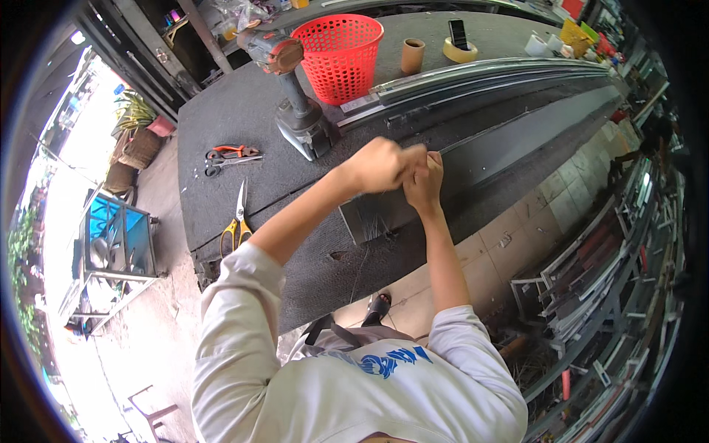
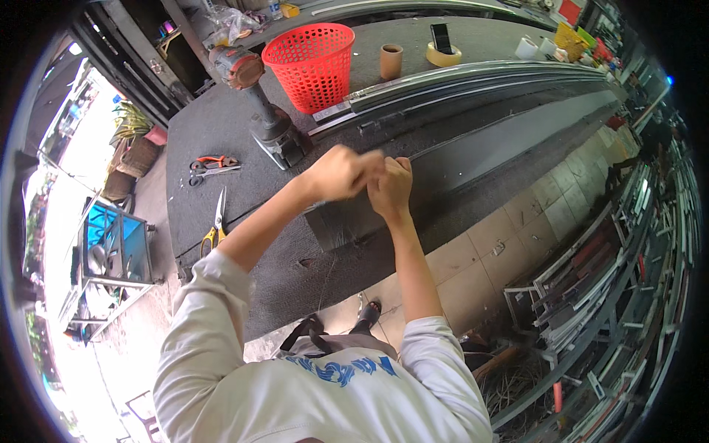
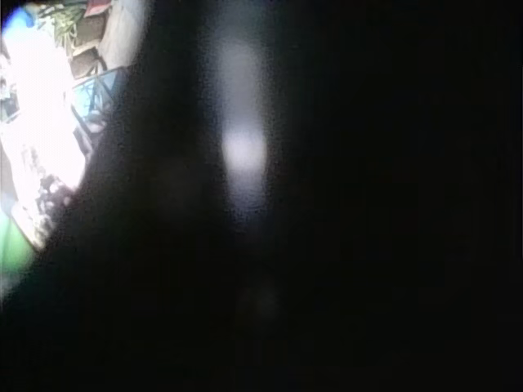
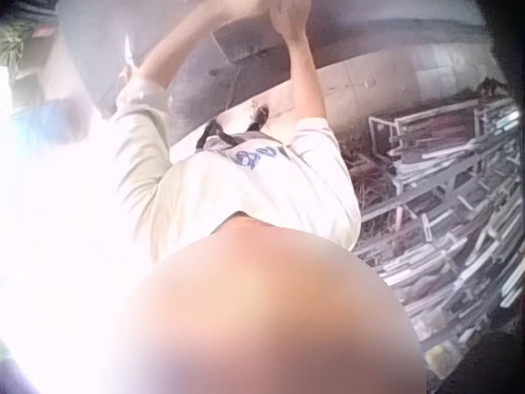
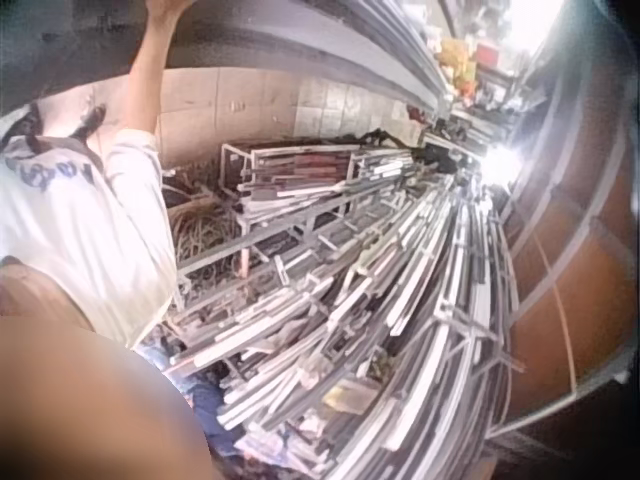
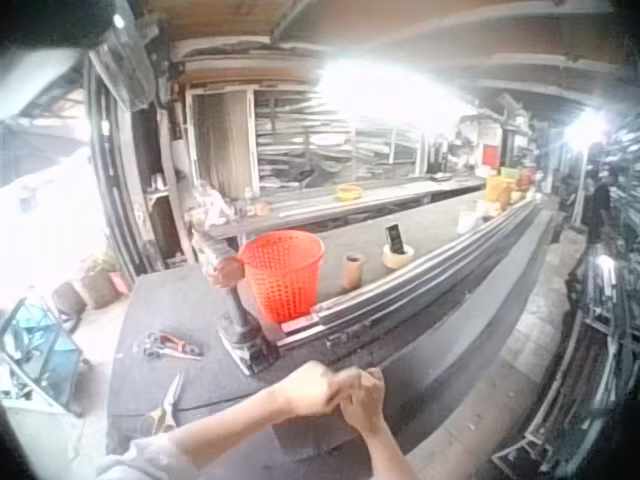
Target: The person cuts a strip of gray foam with scissors, then places it into a long metal frame on the workbench. They wipe the frame with a cloth and continue handling the frame and foam pieces.
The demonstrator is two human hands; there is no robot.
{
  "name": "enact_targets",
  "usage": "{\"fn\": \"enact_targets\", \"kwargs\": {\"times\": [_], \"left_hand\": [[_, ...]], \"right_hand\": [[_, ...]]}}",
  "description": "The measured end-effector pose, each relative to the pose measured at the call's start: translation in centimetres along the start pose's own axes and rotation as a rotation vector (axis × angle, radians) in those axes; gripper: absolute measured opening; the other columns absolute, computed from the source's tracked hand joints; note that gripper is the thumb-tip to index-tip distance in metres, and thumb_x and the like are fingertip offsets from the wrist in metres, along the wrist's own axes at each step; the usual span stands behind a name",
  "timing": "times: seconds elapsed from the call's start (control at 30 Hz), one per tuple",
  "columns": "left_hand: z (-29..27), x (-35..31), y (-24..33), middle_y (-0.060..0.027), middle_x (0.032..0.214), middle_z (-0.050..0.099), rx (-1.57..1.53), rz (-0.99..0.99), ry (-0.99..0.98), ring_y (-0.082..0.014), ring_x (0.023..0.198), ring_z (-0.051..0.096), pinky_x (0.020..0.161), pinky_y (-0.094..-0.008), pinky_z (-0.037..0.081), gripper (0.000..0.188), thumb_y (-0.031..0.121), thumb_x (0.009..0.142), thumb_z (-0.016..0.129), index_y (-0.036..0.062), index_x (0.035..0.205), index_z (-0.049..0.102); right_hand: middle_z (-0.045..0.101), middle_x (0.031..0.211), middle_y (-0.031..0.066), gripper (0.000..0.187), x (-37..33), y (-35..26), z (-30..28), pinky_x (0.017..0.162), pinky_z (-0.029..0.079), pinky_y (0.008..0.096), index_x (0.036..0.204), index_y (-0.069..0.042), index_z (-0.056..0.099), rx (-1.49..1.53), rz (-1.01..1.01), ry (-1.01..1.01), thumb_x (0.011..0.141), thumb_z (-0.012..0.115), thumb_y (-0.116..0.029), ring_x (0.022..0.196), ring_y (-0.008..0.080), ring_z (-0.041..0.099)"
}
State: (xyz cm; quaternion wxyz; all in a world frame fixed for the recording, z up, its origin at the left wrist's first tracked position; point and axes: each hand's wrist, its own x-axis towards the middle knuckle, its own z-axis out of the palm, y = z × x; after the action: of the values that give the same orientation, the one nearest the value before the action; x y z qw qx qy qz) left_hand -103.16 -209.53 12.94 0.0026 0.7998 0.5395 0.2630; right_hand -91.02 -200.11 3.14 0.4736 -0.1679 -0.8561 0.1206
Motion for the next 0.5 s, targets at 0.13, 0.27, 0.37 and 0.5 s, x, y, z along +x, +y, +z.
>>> {"fn": "enact_targets", "kwargs": {"times": [0.13,0.27,0.37,0.5], "left_hand": [[-3.2,-6.5,3.3,-0.0106,0.058,0.057,0.154,-0.19,-0.027,-0.0287,0.051,0.06,0.05,-0.0401,0.046,0.022,0.029,0.091,0.064,0.0117,0.105,0.063],[-5.1,-12.5,3.2,-0.0149,0.071,0.065,0.171,-0.807,0.057,-0.0312,0.069,0.066,0.065,-0.0401,0.051,0.028,0.029,0.095,0.058,0.0081,0.113,0.062],[-6.0,-14.0,3.2,-0.0149,0.08,0.069,0.413,-1.073,-0.357,-0.0334,0.08,0.067,0.075,-0.0423,0.051,0.031,0.029,0.095,0.056,0.0072,0.115,0.063],[-4.4,-10.9,3.4,-0.0142,0.091,0.071,0.253,-0.714,-0.038,-0.0313,0.088,0.068,0.08,-0.0407,0.051,0.032,0.031,0.095,0.057,0.0048,0.11,0.067]], "right_hand": [[0.059,0.058,0.0057,0.037,0.6,-0.7,-0.7,0.071,0.04,0.0384,0.055,-0.007,0.059,0.032,0.015,0.006,0.091,0.056,-0.014,0.059,0.0239,0.055],[0.057,0.056,0.0042,0.037,0.5,-0.9,-1.1,0.07,0.039,0.0377,0.054,-0.006,0.058,0.056,0.007,0.045,0.09,0.056,-0.012,0.058,0.0231,0.053],[0.055,0.055,0.0026,0.036,0.3,-1.0,-1.4,0.071,0.038,0.0369,0.053,-0.006,0.056,0.086,-0.01,0.088,0.089,0.056,-0.01,0.058,0.0217,0.052],[0.055,0.055,0.0023,0.036,0.2,-1.1,-1.8,0.071,0.038,0.0368,0.054,-0.007,0.056,0.106,-0.016,0.112,0.089,0.056,-0.009,0.058,0.021,0.052]]}}
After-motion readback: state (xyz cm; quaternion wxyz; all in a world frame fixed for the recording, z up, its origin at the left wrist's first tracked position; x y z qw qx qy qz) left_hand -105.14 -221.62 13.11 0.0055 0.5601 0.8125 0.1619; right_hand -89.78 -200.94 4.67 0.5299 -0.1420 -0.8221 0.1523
